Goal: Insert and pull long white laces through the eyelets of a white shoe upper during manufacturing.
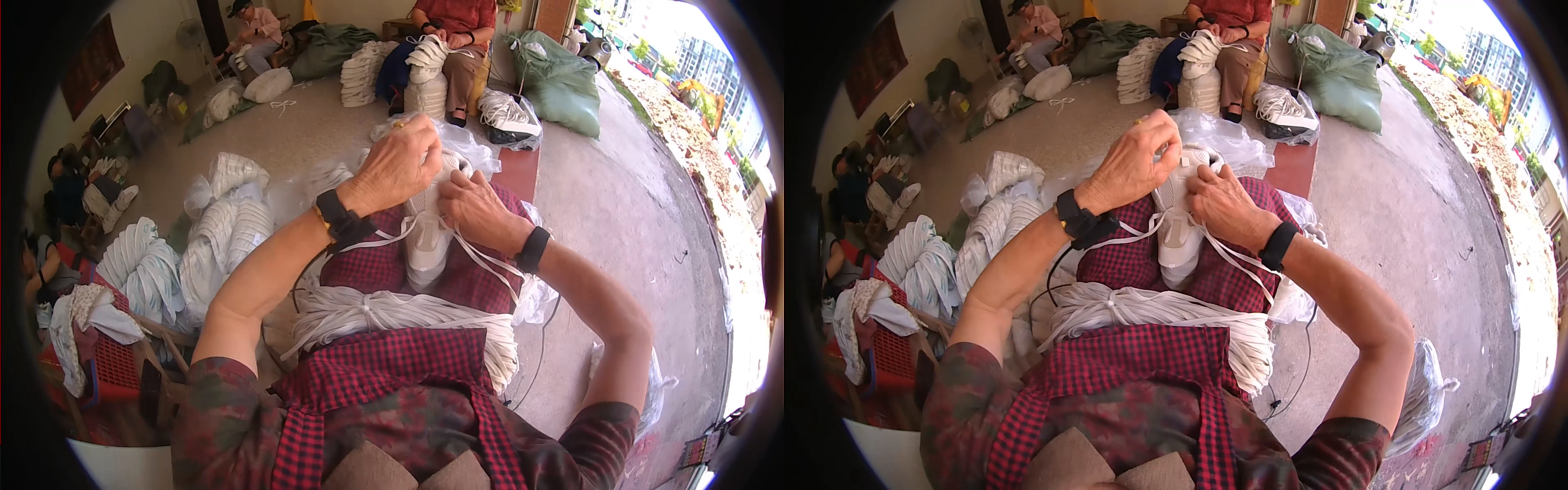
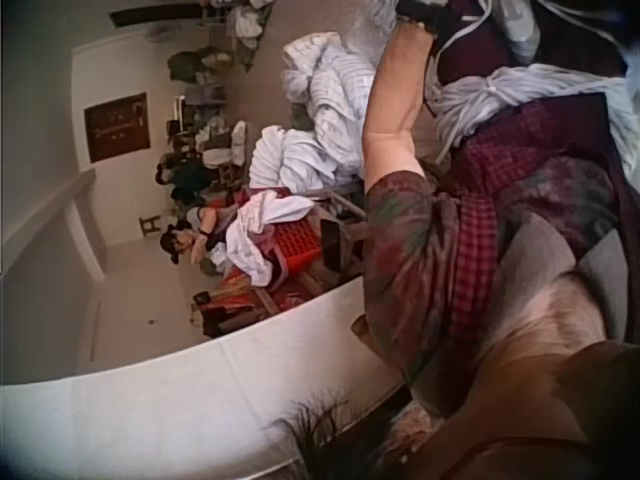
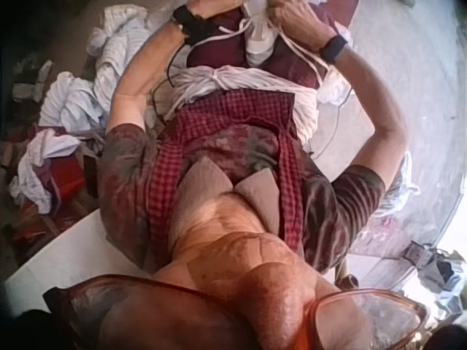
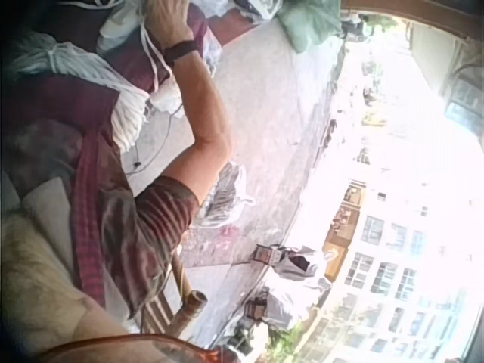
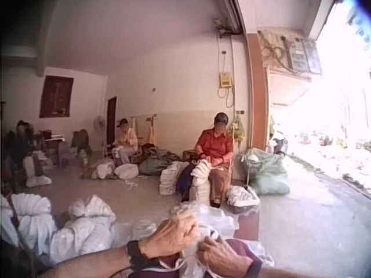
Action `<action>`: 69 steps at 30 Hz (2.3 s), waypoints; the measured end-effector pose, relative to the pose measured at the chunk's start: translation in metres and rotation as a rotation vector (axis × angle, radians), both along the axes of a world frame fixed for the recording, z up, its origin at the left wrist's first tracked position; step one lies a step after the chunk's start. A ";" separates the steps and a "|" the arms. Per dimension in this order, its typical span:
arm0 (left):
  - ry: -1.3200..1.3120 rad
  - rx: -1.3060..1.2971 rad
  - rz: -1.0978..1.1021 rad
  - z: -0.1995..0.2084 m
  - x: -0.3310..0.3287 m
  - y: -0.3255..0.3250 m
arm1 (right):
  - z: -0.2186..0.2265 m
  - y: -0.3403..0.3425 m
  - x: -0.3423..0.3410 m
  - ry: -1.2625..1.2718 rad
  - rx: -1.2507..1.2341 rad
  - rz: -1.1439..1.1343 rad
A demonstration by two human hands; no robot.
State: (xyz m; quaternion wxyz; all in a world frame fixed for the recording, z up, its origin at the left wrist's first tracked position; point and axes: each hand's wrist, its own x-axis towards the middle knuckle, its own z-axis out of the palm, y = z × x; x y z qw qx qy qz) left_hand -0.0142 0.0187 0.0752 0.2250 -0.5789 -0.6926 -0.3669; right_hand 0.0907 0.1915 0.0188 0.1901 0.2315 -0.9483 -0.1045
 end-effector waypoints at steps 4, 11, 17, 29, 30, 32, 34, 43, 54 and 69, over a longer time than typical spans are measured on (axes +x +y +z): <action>0.311 -0.324 0.051 -0.044 -0.006 -0.016 | -0.001 0.000 0.003 0.035 -0.035 0.026; 0.261 -0.531 0.139 -0.051 -0.004 -0.017 | 0.008 0.002 0.004 -0.045 -0.108 0.105; -0.011 -0.388 0.176 -0.065 -0.002 -0.007 | 0.014 0.002 0.004 -0.152 -0.117 -0.001; -0.927 -0.119 -0.159 -0.027 -0.008 -0.016 | 0.029 -0.003 -0.018 -0.498 0.020 -0.185; -0.981 -0.144 -0.235 -0.033 -0.007 -0.016 | 0.027 -0.006 -0.018 -0.504 0.020 -0.192; -1.012 -0.102 -0.243 -0.045 -0.009 -0.017 | 0.024 -0.014 -0.014 -0.357 0.038 -0.223; -1.064 -0.060 -0.215 -0.052 -0.014 -0.019 | 0.020 -0.017 -0.012 -0.313 -0.075 -0.257; -1.306 0.110 -0.572 -0.073 -0.021 -0.022 | 0.021 -0.023 -0.012 -0.238 -0.302 -0.449; -1.129 0.015 -0.713 -0.091 -0.034 -0.009 | 0.078 0.019 -0.028 0.386 -0.566 -0.237; -1.224 0.036 -0.700 -0.096 -0.026 -0.008 | 0.023 -0.014 0.003 -0.113 -0.043 -0.156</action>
